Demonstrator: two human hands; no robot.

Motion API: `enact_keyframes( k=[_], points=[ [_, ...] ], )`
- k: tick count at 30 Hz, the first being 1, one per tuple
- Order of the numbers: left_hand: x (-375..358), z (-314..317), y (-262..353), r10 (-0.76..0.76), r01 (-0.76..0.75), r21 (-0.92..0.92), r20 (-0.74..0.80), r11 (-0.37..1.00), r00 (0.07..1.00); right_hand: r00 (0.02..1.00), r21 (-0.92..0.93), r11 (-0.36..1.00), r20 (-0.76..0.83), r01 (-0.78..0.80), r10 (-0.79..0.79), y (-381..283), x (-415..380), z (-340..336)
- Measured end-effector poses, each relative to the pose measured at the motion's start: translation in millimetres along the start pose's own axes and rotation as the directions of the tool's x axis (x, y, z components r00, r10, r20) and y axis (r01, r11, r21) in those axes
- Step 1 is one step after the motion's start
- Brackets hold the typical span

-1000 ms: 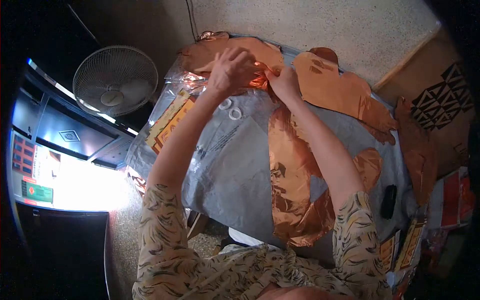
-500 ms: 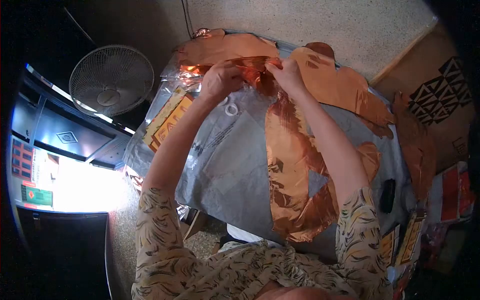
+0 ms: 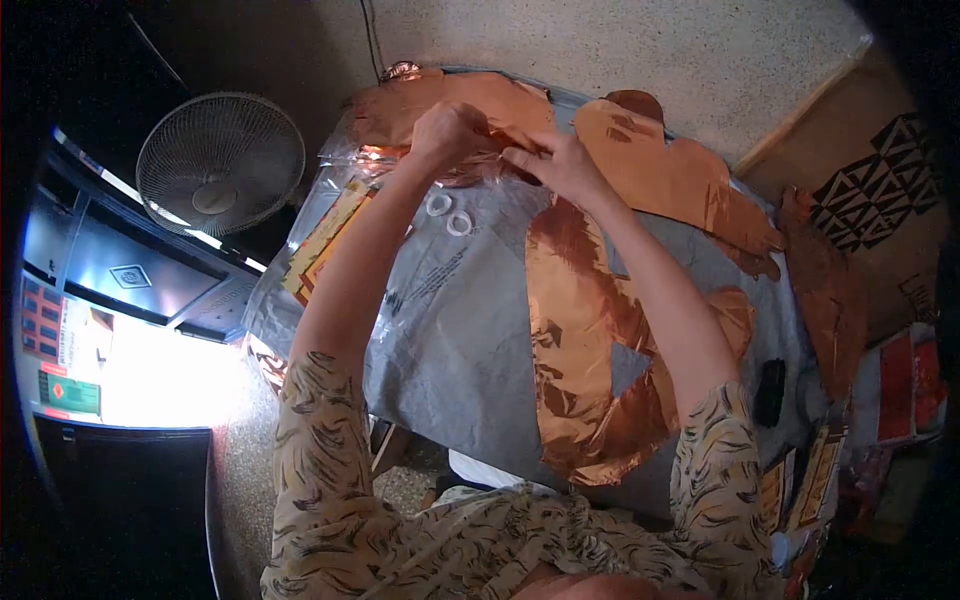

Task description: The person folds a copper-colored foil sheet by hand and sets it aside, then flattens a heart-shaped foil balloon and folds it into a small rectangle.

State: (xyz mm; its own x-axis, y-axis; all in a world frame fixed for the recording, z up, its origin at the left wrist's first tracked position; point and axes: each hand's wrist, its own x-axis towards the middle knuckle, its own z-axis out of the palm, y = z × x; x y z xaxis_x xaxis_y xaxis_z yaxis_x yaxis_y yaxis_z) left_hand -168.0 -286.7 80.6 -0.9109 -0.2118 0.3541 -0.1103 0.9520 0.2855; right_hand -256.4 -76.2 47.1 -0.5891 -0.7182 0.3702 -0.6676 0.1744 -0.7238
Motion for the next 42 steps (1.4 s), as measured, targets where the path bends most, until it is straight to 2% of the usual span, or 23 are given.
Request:
enact_keyframes(
  k=[1, 5, 7, 11, 13, 15, 17, 18, 20, 21, 22, 24, 25, 26, 27, 28, 30, 34, 36, 37, 39, 40, 42],
  points=[
    [2, -3, 4, 0.003, -0.004, 0.014, 0.037, 1.0, 0.999, 0.99, -0.08, 0.993, 0.104, -0.085, 0.093, -6, -2, -2],
    [10, -9, 8, 0.035, -0.039, 0.028, 0.125, 0.999, 0.992, 0.98, -0.053, 0.998, 0.197, -0.02, 0.03, 10, -5, 12],
    [14, -9, 0, 0.101, 0.05, -0.36, 0.39, 0.932, 0.915, 0.979, -0.028, 0.999, 0.201, -0.02, 0.026, 19, -7, 13],
    [16, -4, -15, 0.223, -0.082, -0.339, 0.401, 0.937, 0.889, 0.974, -0.07, 0.997, 0.225, 0.026, -0.01, 43, -4, 22],
    [16, -6, -13, 0.302, -0.232, -0.237, 0.322, 0.943, 0.897, 0.982, -0.091, 0.996, 0.187, 0.004, 0.013, 45, -7, 22],
    [17, -11, -6, 0.264, -0.235, -0.128, 0.317, 0.964, 0.911, 0.988, -0.109, 0.994, 0.147, -0.023, 0.039, 37, -8, 17],
    [19, -10, -3, 0.225, -0.232, -0.015, 0.304, 0.973, 0.926, 0.993, -0.146, 0.985, -0.081, -0.095, 0.084, 28, -5, 12],
    [19, -7, -1, 0.239, -0.255, 0.031, 0.262, 0.966, 0.935, 0.993, -0.144, 0.985, -0.081, -0.095, 0.084, 24, -3, 9],
    [21, 3, -6, 0.255, -0.278, 0.08, 0.22, 0.957, 0.942, 0.928, -0.011, 0.999, -0.371, -0.033, 0.026, 19, 5, 3],
    [23, 8, -8, 0.313, -0.318, 0.074, 0.072, 0.945, 0.947, 0.928, -0.127, 0.985, -0.366, -0.12, 0.066, 17, 11, 0],
    [24, 10, -6, 0.364, -0.359, 0.073, -0.079, 0.931, 0.928, 0.927, -0.127, 0.984, -0.37, -0.122, 0.067, 13, 12, -3],
    [23, 14, -1, 0.328, -0.316, 0.162, -0.051, 0.935, 0.943, 0.947, -0.069, 0.997, -0.317, 0.022, -0.042, 5, 16, -8],
    [24, 21, -2, 0.269, -0.256, 0.221, -0.032, 0.941, 0.963, 0.948, -0.07, 0.997, -0.316, 0.024, -0.045, -2, 17, -10],
    [20, 11, 14, 0.207, -0.195, 0.279, -0.017, 0.94, 0.978, 0.978, -0.028, 0.999, -0.207, -0.03, 0.023, -8, 16, -12],
    [10, 0, 28, 0.083, -0.083, 0.187, 0.008, 0.979, 0.996, 0.992, 0.008, 0.996, -0.093, -0.088, 0.089, -14, 15, -12],
    [9, 2, 29, 0.084, -0.084, 0.187, 0.008, 0.979, 0.996, 0.992, 0.008, 0.996, -0.094, -0.088, 0.088, -14, 14, -9],
    [9, 5, 30, 0.107, -0.105, 0.064, -0.025, 0.992, 0.994, 0.983, -0.178, 0.97, -0.107, -0.165, 0.148, -16, 13, -1],
    [13, 15, 14, 0.087, -0.089, -0.036, -0.049, 0.995, 0.995, 0.965, -0.202, 0.95, -0.165, -0.237, 0.206, -11, 15, 3],
    [5, 6, 21, 0.144, -0.152, -0.305, -0.049, 0.94, 0.988, 0.96, -0.21, 0.942, -0.16, -0.262, 0.231, -14, 15, 1],
    [5, 9, 18, 0.143, -0.151, -0.303, -0.05, 0.941, 0.988, 0.954, -0.219, 0.932, -0.155, -0.287, 0.257, -14, 15, 0],
    [3, 16, 12, 0.29, -0.309, -0.072, -0.197, 0.948, 0.937, 0.951, -0.134, 0.946, -0.133, -0.295, 0.278, -11, 19, 1],
    [2, 17, 12, 0.289, -0.308, -0.071, -0.198, 0.949, 0.937, 0.948, -0.049, 0.951, -0.111, -0.305, 0.298, -13, 20, -1],
    [1, 19, 11, 0.301, -0.301, 0.027, -0.179, 0.953, 0.937, 0.957, -0.098, 0.953, -0.075, -0.287, 0.28, -17, 20, -3]
  ],
)
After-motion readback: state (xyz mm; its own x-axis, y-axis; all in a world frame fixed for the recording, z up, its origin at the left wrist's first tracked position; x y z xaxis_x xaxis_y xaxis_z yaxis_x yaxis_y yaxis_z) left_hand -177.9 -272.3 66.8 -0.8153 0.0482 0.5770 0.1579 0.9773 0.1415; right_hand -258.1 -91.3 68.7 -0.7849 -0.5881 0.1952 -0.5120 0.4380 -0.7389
